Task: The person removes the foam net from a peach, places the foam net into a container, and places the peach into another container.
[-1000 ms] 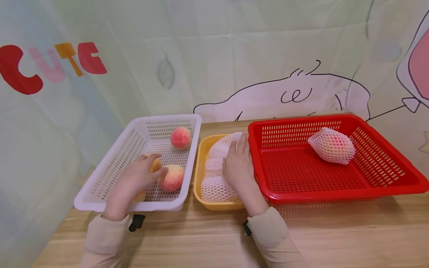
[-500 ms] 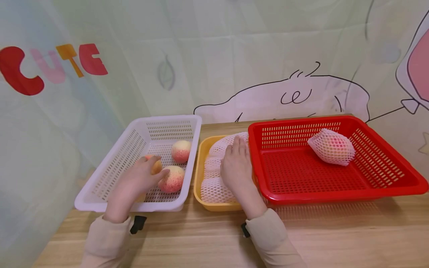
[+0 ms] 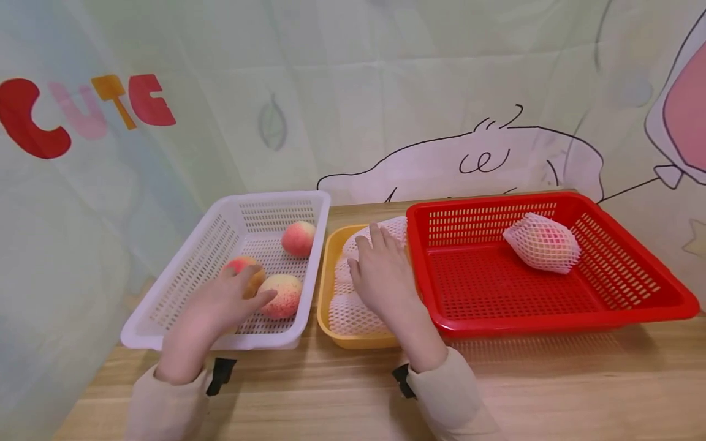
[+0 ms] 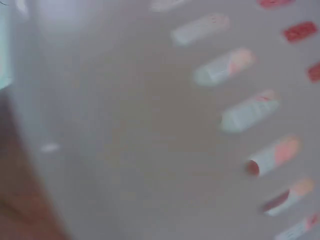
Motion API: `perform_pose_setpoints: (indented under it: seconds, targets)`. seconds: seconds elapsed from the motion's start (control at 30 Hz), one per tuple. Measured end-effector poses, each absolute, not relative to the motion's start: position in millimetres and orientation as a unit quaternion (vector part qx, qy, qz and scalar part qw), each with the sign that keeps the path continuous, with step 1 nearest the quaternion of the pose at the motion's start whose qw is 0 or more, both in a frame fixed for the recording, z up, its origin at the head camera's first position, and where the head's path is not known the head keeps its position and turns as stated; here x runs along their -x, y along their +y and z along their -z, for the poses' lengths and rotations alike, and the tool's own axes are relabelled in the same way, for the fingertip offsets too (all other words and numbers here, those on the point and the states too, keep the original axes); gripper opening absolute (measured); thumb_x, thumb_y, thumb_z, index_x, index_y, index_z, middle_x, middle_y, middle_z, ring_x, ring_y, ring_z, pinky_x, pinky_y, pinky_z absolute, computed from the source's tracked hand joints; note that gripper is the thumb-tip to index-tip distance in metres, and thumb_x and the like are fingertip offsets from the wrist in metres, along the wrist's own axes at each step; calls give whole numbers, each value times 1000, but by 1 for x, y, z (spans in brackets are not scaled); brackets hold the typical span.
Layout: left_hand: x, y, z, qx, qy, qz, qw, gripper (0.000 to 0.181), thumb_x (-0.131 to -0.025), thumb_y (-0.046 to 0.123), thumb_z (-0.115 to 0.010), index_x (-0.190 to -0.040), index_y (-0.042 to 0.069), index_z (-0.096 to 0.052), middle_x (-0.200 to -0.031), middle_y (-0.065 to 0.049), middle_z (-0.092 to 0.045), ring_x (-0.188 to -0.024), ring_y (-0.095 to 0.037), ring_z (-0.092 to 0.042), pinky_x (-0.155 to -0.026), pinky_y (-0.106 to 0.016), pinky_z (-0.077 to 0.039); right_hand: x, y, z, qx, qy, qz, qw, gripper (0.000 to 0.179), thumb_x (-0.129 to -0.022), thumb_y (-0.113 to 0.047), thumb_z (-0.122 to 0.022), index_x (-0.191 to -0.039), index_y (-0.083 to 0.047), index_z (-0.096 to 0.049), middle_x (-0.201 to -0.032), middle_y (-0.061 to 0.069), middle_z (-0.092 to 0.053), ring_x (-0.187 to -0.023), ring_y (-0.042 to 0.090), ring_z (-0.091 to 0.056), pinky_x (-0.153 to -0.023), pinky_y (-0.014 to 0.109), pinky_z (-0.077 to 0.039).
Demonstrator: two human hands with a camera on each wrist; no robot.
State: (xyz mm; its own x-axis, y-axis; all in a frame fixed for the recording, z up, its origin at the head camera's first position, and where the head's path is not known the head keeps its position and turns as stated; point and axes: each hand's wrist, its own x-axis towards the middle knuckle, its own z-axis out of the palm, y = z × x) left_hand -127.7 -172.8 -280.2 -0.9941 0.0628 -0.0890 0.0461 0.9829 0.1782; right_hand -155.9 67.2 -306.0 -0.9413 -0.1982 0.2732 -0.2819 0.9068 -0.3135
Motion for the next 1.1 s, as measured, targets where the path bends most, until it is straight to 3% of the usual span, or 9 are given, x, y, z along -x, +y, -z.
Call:
perform_pose_setpoints:
  seconds: [0.23, 0.5, 0.8, 1.1]
  targets:
    - [117, -168, 273, -42, 996, -76, 28, 64, -93, 49, -52, -144, 11, -42, -137, -24, -50, -116, -48, -53, -86, -63, -46, 140, 87, 278, -102, -959, -252, 77, 48, -96, -32, -55, -138, -9, -48, -154, 18, -33, -142, 38, -32, -110, 58, -33]
    - [114, -165, 268, -53, 995, -87, -6, 63, -93, 49, -53, -143, 11, -44, -133, -23, -53, -114, -44, -56, -84, -60, -48, 131, 116, 263, -74, -957, -262, 104, 48, -96, -31, -54, -138, -8, -48, -154, 16, -33, -142, 38, -29, -109, 62, -31]
    - [120, -159, 273, -70, 985, -132, -92, 56, -92, 44, -57, -133, 7, -53, -118, -19, -62, -103, -38, -61, -79, -53, -51, 130, 138, 263, -60, -961, -253, 100, 51, -96, -32, -55, -140, -8, -46, -153, 20, -33, -140, 42, -29, -108, 65, -29]
    - [124, -153, 275, -71, 981, -140, -116, 55, -91, 44, -58, -131, 6, -56, -118, -17, -63, -105, -35, -62, -86, -50, -50, 132, 151, 264, -59, -962, -247, 104, 50, -96, -31, -55, -139, -6, -47, -149, 23, -37, -137, 44, -31, -108, 65, -29]
